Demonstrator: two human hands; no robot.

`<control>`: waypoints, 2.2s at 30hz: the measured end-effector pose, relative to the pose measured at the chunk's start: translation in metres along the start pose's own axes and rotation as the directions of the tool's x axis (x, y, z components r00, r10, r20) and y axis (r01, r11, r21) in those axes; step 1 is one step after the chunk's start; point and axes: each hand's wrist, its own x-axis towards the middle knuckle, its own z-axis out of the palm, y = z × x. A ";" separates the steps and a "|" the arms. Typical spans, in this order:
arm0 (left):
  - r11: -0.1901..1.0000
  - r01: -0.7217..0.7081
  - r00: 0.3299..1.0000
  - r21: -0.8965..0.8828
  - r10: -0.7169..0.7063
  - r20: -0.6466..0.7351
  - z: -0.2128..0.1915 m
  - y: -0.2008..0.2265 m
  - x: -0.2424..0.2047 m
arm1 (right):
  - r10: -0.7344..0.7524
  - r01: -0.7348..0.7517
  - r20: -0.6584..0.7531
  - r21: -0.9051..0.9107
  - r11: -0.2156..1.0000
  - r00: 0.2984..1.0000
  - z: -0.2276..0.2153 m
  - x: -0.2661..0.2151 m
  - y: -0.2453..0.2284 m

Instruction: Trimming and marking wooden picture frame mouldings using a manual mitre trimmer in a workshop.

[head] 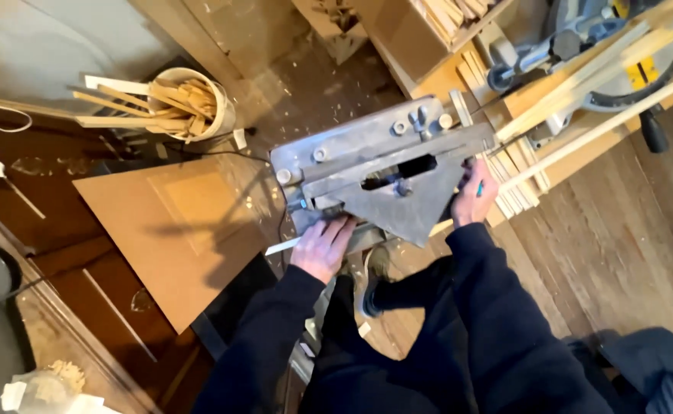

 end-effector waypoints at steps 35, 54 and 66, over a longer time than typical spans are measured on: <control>1.000 0.008 0.999 -0.008 -0.008 0.046 -0.005 -0.001 0.001 | -0.134 0.135 0.025 -0.065 0.989 0.991 -0.005 -0.001 0.006; 1.000 0.010 0.997 -0.016 -0.008 0.082 -0.005 -0.001 0.002 | -0.159 0.167 0.058 -0.150 0.975 0.985 -0.006 -0.004 -0.006; 1.000 0.023 0.996 0.006 -0.023 0.086 -0.007 0.003 -0.006 | -0.096 0.092 0.057 0.068 0.993 0.994 -0.007 0.000 0.012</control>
